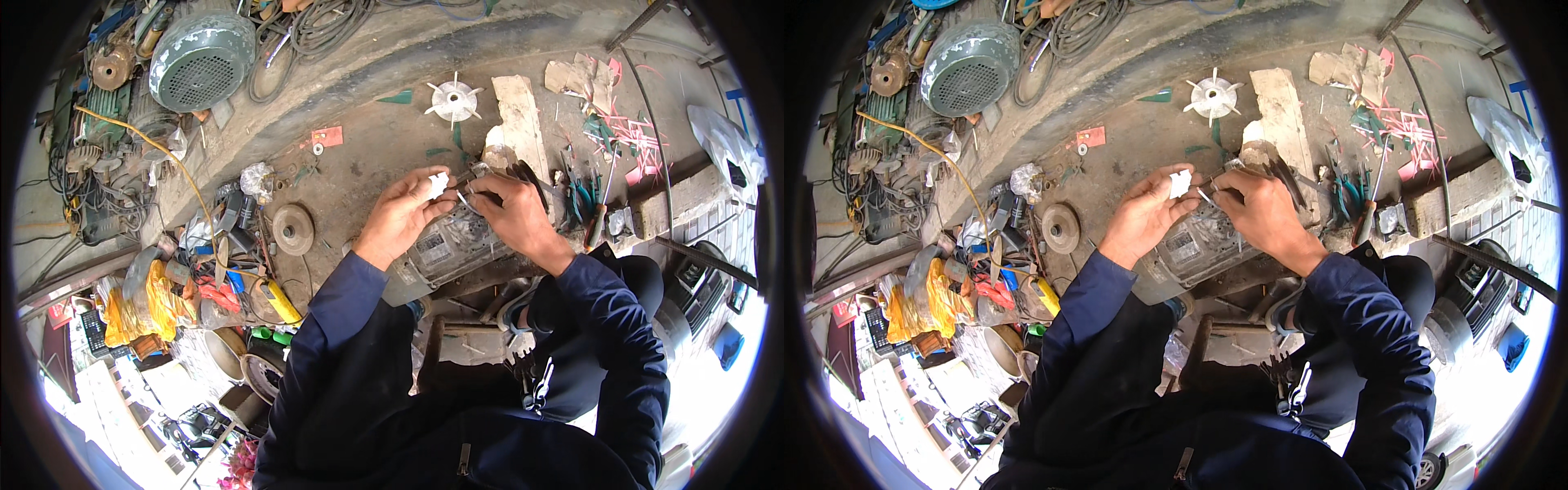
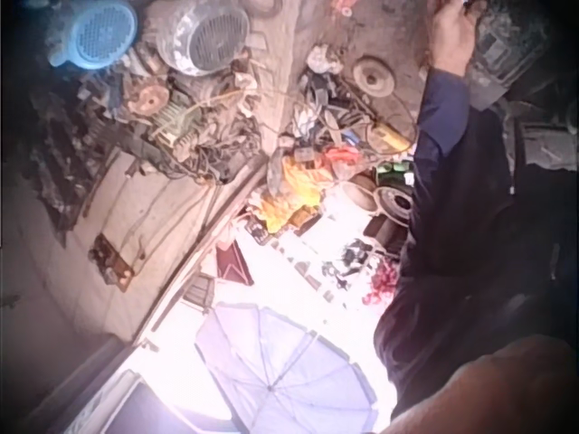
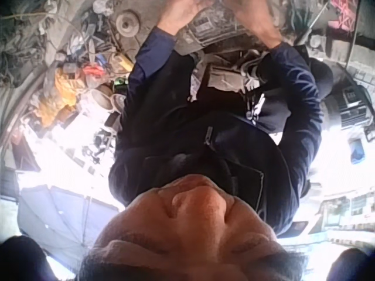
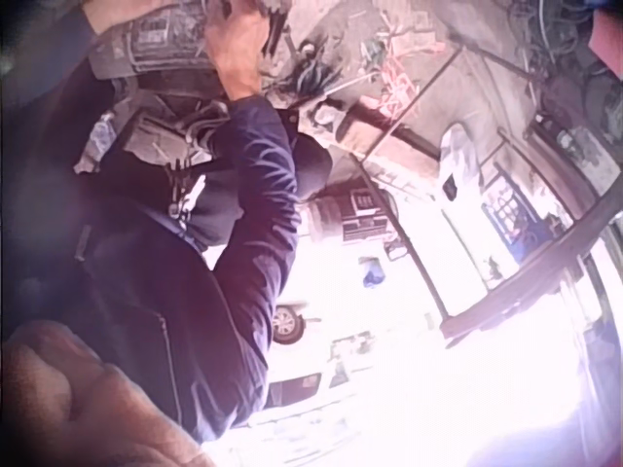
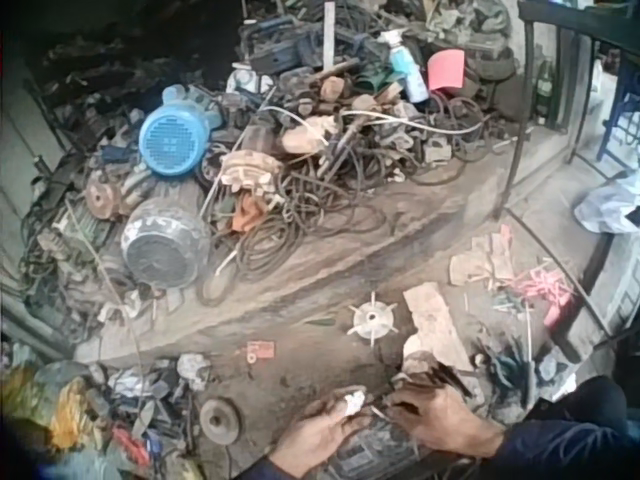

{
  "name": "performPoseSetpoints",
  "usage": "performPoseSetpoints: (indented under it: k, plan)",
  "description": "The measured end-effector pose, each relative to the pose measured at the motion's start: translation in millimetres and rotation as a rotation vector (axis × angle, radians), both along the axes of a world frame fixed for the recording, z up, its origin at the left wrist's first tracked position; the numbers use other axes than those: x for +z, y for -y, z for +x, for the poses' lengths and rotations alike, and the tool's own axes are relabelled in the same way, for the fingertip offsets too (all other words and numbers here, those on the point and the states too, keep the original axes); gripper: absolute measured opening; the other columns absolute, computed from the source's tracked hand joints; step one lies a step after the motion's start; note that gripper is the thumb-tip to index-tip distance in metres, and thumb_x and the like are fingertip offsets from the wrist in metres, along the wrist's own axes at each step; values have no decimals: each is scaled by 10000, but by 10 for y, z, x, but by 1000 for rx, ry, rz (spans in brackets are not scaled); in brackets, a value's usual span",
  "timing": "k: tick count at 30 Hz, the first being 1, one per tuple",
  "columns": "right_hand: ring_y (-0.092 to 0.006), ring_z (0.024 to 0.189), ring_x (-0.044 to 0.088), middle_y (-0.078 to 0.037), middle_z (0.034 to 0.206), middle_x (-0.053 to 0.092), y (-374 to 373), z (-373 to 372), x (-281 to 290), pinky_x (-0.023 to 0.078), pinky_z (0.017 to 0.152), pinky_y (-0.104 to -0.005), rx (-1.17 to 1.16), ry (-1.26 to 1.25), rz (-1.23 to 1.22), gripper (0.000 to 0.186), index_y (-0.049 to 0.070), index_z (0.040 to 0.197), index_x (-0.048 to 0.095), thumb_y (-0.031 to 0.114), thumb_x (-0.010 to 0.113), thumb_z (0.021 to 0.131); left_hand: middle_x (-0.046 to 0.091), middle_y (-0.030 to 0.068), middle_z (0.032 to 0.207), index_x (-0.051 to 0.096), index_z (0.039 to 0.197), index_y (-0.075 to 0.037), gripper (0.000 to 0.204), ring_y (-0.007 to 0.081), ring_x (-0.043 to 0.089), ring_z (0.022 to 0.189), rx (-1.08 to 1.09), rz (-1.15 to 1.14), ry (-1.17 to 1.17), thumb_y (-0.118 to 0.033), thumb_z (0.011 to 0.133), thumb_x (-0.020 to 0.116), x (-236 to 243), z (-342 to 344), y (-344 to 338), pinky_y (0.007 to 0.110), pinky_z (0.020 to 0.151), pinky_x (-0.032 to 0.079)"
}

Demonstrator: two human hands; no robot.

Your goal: The person is repairing an electric motor. They use a screwdriver to adjust components inside the motor's terminal box and connect wires.

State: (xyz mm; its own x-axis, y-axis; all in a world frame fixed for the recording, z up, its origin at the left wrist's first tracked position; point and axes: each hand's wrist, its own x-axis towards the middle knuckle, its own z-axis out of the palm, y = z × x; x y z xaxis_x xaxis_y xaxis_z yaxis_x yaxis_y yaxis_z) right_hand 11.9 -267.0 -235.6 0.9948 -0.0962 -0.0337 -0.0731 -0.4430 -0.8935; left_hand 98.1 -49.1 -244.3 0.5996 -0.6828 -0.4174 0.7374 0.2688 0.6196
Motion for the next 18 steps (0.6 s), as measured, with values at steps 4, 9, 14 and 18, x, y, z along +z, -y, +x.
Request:
performPoseSetpoints:
  k: [4,9,14,18]
  plan:
    - [-390,839,704,-181,929,724,13,-7,-8,552,731,-422,-1,65,25,140,38,1010,724,103,732,887,662,94,1240,579,1382,-5,391,162,654,1129,-7,407,484,-31,1002,667,80,-42,27,306,980,546]
    - [-374,852,709,-168,942,729,-7,-5,12,555,751,-410,11,59,2,146,40,1024,726,101,736,891,679,65,1174,657,1258,-18,404,140,680,1038,38,756,1126,53,878,775,180,-36,-9,282,894,560]
    - [-366,865,714,-155,956,735,-22,1,21,558,758,-408,16,44,-10,158,39,1041,723,106,739,899,681,88,1127,678,1226,-32,404,159,703,985,63,772,1269,44,847,797,209,-41,-2,297,851,581]
    - [-370,867,715,-156,961,736,-18,0,9,559,761,-409,17,50,-18,161,41,1047,724,107,738,900,690,76,1142,670,1242,-30,393,147,691,1018,62,742,1109,10,871,796,178,-65,0,288,873,568]
